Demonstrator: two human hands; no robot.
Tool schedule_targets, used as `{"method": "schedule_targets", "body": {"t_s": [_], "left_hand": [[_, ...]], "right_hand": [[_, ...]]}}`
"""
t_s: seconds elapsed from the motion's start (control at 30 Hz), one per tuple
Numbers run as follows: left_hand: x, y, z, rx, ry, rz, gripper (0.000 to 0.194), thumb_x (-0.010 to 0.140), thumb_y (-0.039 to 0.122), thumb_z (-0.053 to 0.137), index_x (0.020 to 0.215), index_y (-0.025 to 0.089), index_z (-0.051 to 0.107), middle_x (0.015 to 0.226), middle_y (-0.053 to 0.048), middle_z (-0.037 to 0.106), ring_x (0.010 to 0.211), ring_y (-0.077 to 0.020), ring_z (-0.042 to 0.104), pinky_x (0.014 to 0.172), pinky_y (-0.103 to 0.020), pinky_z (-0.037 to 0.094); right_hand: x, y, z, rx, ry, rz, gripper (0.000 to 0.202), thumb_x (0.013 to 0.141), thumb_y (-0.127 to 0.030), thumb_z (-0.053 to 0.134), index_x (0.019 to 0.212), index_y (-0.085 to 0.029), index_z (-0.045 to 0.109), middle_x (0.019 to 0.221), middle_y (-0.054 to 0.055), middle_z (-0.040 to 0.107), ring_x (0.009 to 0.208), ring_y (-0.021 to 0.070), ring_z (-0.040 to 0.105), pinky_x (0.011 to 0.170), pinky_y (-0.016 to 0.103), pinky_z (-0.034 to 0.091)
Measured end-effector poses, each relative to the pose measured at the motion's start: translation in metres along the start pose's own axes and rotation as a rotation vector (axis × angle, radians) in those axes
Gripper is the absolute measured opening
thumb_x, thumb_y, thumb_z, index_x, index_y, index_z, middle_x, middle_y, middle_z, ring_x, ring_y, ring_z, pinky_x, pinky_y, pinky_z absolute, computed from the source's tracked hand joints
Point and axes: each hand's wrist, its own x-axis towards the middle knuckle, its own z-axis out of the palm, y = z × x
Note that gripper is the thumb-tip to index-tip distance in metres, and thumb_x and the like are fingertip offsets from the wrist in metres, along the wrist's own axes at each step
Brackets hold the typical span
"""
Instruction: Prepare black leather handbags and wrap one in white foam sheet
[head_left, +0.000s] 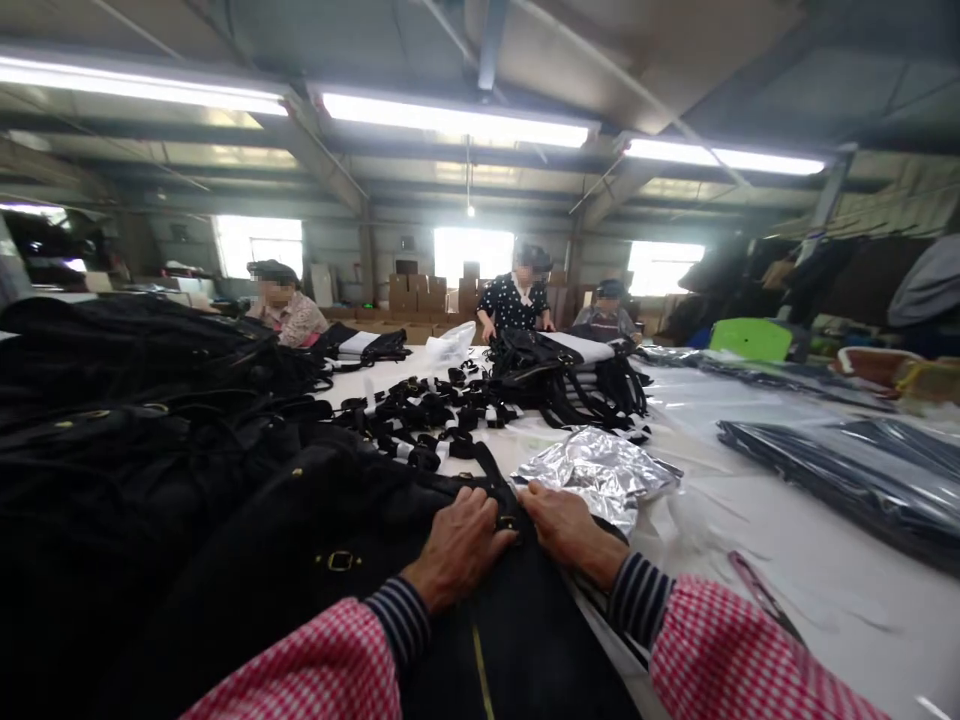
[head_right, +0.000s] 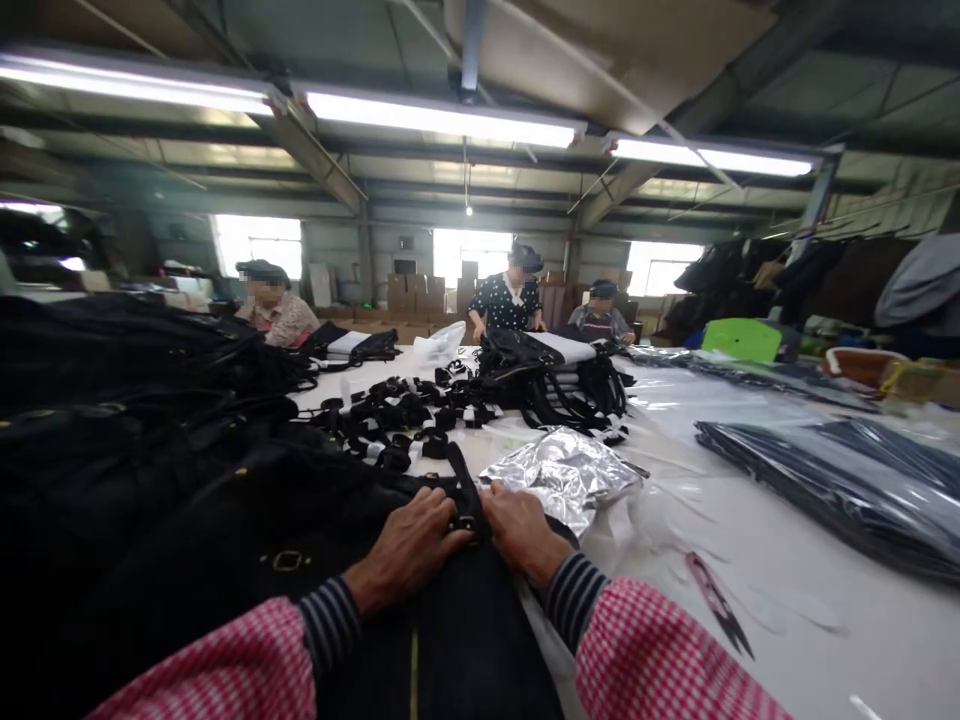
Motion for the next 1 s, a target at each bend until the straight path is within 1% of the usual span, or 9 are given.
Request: {"method": "schedule_targets", "body": {"t_s": [0.1,0.23,0.3,0.43,0.6,0.7,0.83,0.9,1.0], "left_hand": [[-0.007,-0.006,0.01,-0.065,0.056,0.061,0.026,0.097,0.042,0.059,0.099,0.017,0.063,0.109,-0.006,0.064,0.108,-0.025,0.059,0.087,-0.037,0.056],[-0.014,-0.01,0.006,-0.077,0.033,0.106,0.04,0.087,0.052,0.071,0.105,0.017,0.063,0.114,-0.008,0.063,0.11,-0.0298,0.057,0.085,-0.043,0.059],[-0.013,-0.01,0.006,-0.052,0.041,0.125,0.037,0.086,0.046,0.073,0.105,0.016,0.063,0.113,-0.008,0.063,0.11,-0.0306,0.057,0.085,-0.044,0.059],[-0.012,-0.012,0.005,-0.04,0.048,0.188,0.018,0.092,0.027,0.067,0.104,0.014,0.062,0.112,-0.008,0.064,0.108,-0.0276,0.058,0.087,-0.04,0.058],[-0.02,-0.013,-0.01,-0.136,0.108,0.12,0.008,0.095,0.021,0.061,0.102,0.018,0.058,0.109,-0.006,0.063,0.104,-0.0235,0.06,0.086,-0.036,0.055],[-0.025,-0.008,-0.014,-0.227,0.134,0.095,0.007,0.098,0.022,0.056,0.105,0.02,0.055,0.111,-0.005,0.062,0.102,-0.0198,0.062,0.087,-0.032,0.054],[-0.026,-0.004,-0.01,-0.208,0.097,0.145,0.011,0.096,0.019,0.054,0.106,0.021,0.052,0.114,-0.006,0.062,0.101,-0.0205,0.065,0.085,-0.032,0.054],[-0.025,-0.005,-0.009,-0.169,0.062,0.104,0.01,0.097,0.02,0.053,0.106,0.021,0.052,0.112,-0.006,0.063,0.097,-0.0214,0.068,0.08,-0.032,0.054],[-0.023,-0.012,-0.008,-0.088,-0.013,0.027,0.011,0.101,0.032,0.048,0.104,0.021,0.051,0.105,-0.006,0.068,0.092,-0.0253,0.071,0.075,-0.034,0.053]], "right_hand": [[0.001,0.0,0.003,0.0,-0.001,0.071,0.026,0.092,-0.012,0.047,0.106,-0.016,0.068,0.11,0.012,0.072,0.098,0.0253,0.07,0.073,0.03,0.043],[0.005,-0.001,0.008,0.012,-0.01,0.109,0.026,0.093,-0.015,0.047,0.11,-0.015,0.066,0.111,0.013,0.073,0.101,0.0264,0.069,0.075,0.031,0.042],[0.009,-0.001,0.01,0.017,-0.011,0.118,0.026,0.092,-0.015,0.048,0.11,-0.016,0.066,0.11,0.013,0.074,0.101,0.0261,0.069,0.074,0.03,0.04],[0.013,0.0,0.008,0.033,0.012,0.153,0.022,0.088,-0.012,0.049,0.098,-0.017,0.068,0.101,0.012,0.075,0.095,0.0243,0.069,0.07,0.029,0.037],[0.009,0.0,-0.011,0.046,0.125,0.153,0.024,0.093,-0.014,0.047,0.112,-0.017,0.062,0.099,0.01,0.074,0.092,0.0215,0.068,0.071,0.028,0.036],[0.016,0.001,-0.025,0.033,0.175,0.135,0.023,0.095,-0.015,0.046,0.112,-0.02,0.062,0.097,0.009,0.074,0.09,0.021,0.069,0.071,0.028,0.036],[0.041,0.004,-0.035,-0.004,0.208,0.165,0.025,0.097,-0.015,0.044,0.114,-0.018,0.062,0.1,0.011,0.075,0.094,0.022,0.07,0.072,0.028,0.039],[0.051,0.005,-0.037,-0.022,0.204,0.178,0.028,0.097,-0.015,0.044,0.118,-0.018,0.062,0.104,0.012,0.075,0.096,0.0223,0.07,0.073,0.028,0.041],[0.056,0.007,-0.039,-0.046,0.169,0.148,0.032,0.091,-0.014,0.052,0.12,-0.022,0.064,0.109,0.011,0.074,0.101,0.0238,0.07,0.077,0.029,0.044]]}}
